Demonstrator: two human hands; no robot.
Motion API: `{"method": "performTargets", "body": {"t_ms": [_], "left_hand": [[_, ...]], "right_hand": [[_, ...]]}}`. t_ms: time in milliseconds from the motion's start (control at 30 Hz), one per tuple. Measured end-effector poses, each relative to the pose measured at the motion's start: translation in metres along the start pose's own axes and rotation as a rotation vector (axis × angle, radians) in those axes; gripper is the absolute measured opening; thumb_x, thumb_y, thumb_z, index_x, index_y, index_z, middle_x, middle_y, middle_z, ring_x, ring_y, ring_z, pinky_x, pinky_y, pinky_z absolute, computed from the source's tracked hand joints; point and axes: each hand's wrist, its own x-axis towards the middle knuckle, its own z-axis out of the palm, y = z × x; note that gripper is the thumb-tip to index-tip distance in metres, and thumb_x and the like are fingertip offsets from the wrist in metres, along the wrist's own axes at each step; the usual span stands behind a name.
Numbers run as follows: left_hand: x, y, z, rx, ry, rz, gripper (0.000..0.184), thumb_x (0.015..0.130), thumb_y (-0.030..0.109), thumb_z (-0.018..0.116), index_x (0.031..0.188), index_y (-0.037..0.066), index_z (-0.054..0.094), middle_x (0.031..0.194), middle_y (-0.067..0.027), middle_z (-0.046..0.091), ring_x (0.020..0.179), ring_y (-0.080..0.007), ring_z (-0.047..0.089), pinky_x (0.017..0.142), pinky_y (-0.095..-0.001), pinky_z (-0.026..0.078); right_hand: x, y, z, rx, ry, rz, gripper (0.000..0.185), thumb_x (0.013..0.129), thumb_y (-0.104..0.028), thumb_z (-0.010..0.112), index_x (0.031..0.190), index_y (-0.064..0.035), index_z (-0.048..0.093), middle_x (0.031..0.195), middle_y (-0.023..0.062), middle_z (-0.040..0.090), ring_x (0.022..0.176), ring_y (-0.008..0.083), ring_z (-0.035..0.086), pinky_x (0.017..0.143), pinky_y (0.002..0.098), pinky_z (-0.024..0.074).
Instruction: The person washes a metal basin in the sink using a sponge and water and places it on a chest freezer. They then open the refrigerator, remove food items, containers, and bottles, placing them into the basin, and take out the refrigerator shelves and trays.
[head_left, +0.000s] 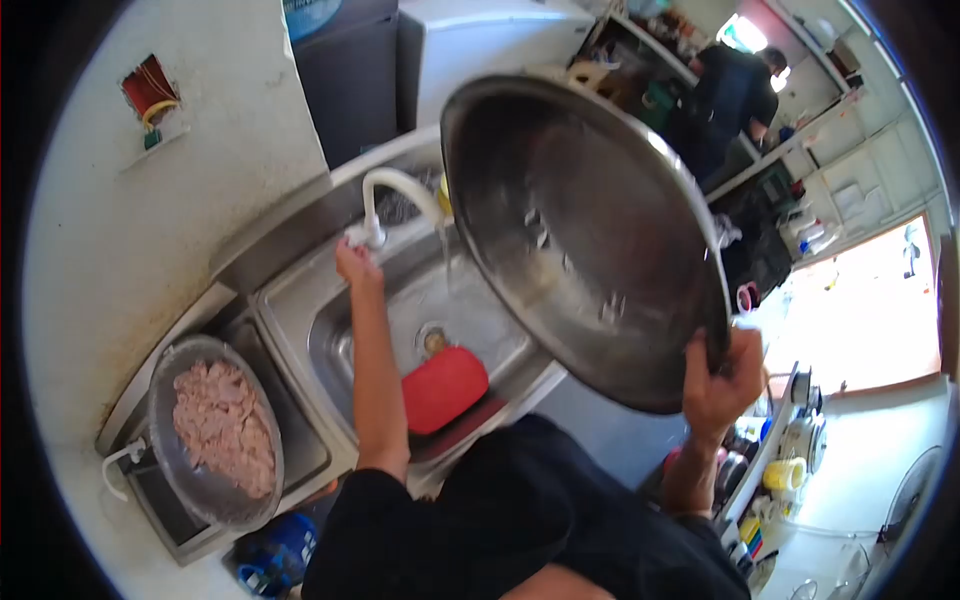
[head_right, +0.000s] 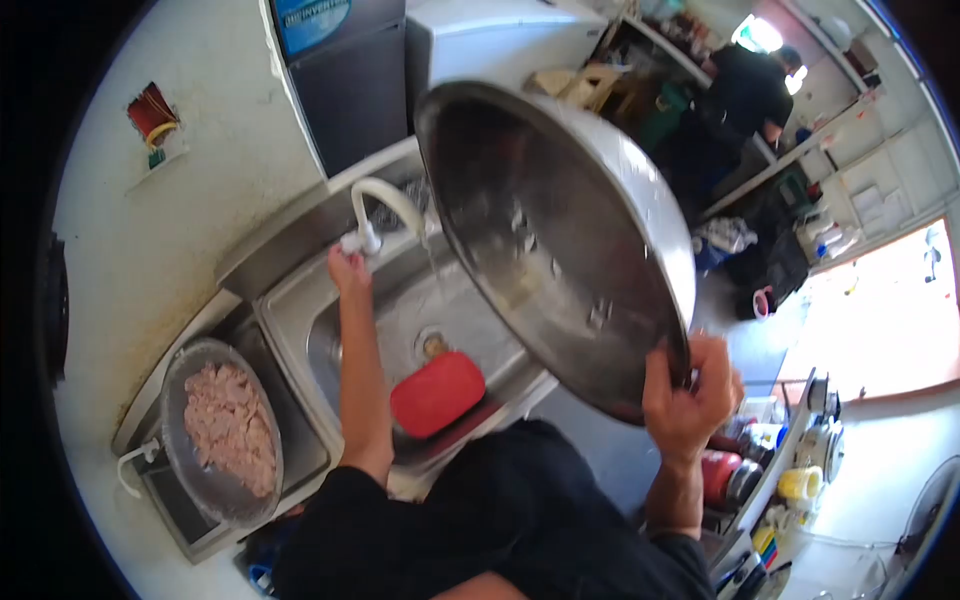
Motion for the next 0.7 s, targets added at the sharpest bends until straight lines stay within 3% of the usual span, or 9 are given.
{"method": "performTargets", "body": {"t_ms": [67, 133, 167, 233, 300, 367, 567, 667, 700], "left_hand": [[0.014, 0.009, 0.003, -0.04, -0.068, -0.022, 0.017, 0.08, 0.024, 0.057, 0.094, 0.013, 0.058, 0.088, -0.0004, 0.055, 0.083, -0.0158, 0.052, 0.082, -0.037, 0.041], [0.017, 0.017, 0.008, -0.038, -0.006, -0.08, 0.018, 0.079, 0.025, 0.058, 0.093, 0.014, 0.059, 0.092, -0.0002, 0.057, 0.09, -0.0158, 0.051, 0.084, -0.0366, 0.04], [0.016, 0.024, 0.015, -0.046, -0.021, -0.07, 0.018, 0.079, 0.025, 0.058, 0.093, 0.014, 0.059, 0.092, -0.0002, 0.057, 0.09, -0.0158, 0.051, 0.084, -0.0366, 0.04], [0.021, 0.025, 0.026, 0.082, 0.018, 0.08, 0.02, 0.078, 0.026, 0.059, 0.094, 0.013, 0.059, 0.092, 0.0002, 0.057, 0.093, -0.0155, 0.049, 0.086, -0.0369, 0.039], [0.028, 0.024, 0.033, 0.09, 0.028, 0.099, 0.017, 0.078, 0.026, 0.059, 0.087, 0.012, 0.055, 0.084, 0.0007, 0.052, 0.085, -0.0152, 0.049, 0.081, -0.0358, 0.04], [0.044, 0.017, 0.033, -0.051, 0.214, -0.01, 0.016, 0.077, 0.028, 0.058, 0.081, 0.014, 0.051, 0.079, 0.0004, 0.047, 0.072, -0.0165, 0.044, 0.07, -0.0335, 0.042], [0.034, 0.015, 0.03, -0.192, 0.105, -0.002, 0.019, 0.082, 0.026, 0.054, 0.077, 0.013, 0.043, 0.068, 0.0001, 0.033, 0.059, -0.0157, 0.041, 0.057, -0.0314, 0.039], [0.031, 0.016, 0.017, -0.136, 0.009, 0.011, 0.017, 0.085, 0.024, 0.053, 0.081, 0.009, 0.049, 0.071, -0.0013, 0.041, 0.061, -0.0179, 0.045, 0.06, -0.0325, 0.042], [0.023, 0.017, 0.015, 0.223, -0.038, 0.27, 0.017, 0.086, 0.023, 0.055, 0.084, 0.007, 0.052, 0.074, -0.0022, 0.046, 0.064, -0.0182, 0.048, 0.063, -0.0332, 0.044]], "right_hand": [[-0.002, 0.01, -0.002, 0.038, 0.019, -0.004, 0.02, 0.071, 0.002, 0.066, 0.069, -0.0046, 0.047, 0.053, 0.0013, 0.045, 0.046, 0.0084, 0.04, 0.047, 0.0238, 0.0308], [-0.004, 0.024, -0.003, 0.154, 0.017, 0.277, 0.022, 0.071, 0.003, 0.065, 0.07, -0.0057, 0.045, 0.054, -0.0037, 0.043, 0.05, 0.0037, 0.038, 0.049, 0.0209, 0.0288], [-0.006, 0.032, -0.002, 0.164, 0.033, 0.27, 0.022, 0.071, 0.003, 0.065, 0.07, -0.0057, 0.045, 0.054, -0.0037, 0.043, 0.05, 0.0037, 0.038, 0.049, 0.0209, 0.0288], [-0.01, 0.047, -0.004, 0.39, 0.017, 0.438, 0.024, 0.071, 0.004, 0.063, 0.07, -0.0076, 0.043, 0.058, -0.0077, 0.041, 0.054, 0.0006, 0.035, 0.05, 0.0182, 0.027], [-0.012, 0.058, -0.008, 0.41, 0.023, 0.451, 0.025, 0.07, 0.006, 0.062, 0.071, -0.0089, 0.042, 0.061, -0.0078, 0.042, 0.054, 0.0004, 0.034, 0.052, 0.0171, 0.027], [-0.015, 0.074, -0.013, 0.547, -0.001, 0.577, 0.025, 0.069, 0.008, 0.06, 0.072, -0.0092, 0.042, 0.062, -0.0072, 0.043, 0.056, 0.0002, 0.037, 0.053, 0.0165, 0.0278], [-0.02, 0.084, -0.027, 0.693, 0.095, 0.762, 0.027, 0.068, 0.01, 0.059, 0.076, -0.0094, 0.042, 0.064, -0.0054, 0.049, 0.055, 0.0018, 0.041, 0.055, 0.016, 0.0316], [-0.028, 0.1, -0.039, 0.703, 0.105, 0.786, 0.025, 0.068, 0.009, 0.059, 0.077, -0.0087, 0.043, 0.068, -0.0021, 0.054, 0.058, 0.0036, 0.046, 0.059, 0.0171, 0.0356], [-0.031, 0.105, -0.043, 0.704, 0.121, 0.794, 0.024, 0.069, 0.008, 0.058, 0.078, -0.0085, 0.043, 0.07, -0.0011, 0.056, 0.06, 0.0043, 0.048, 0.06, 0.0175, 0.037]]}}
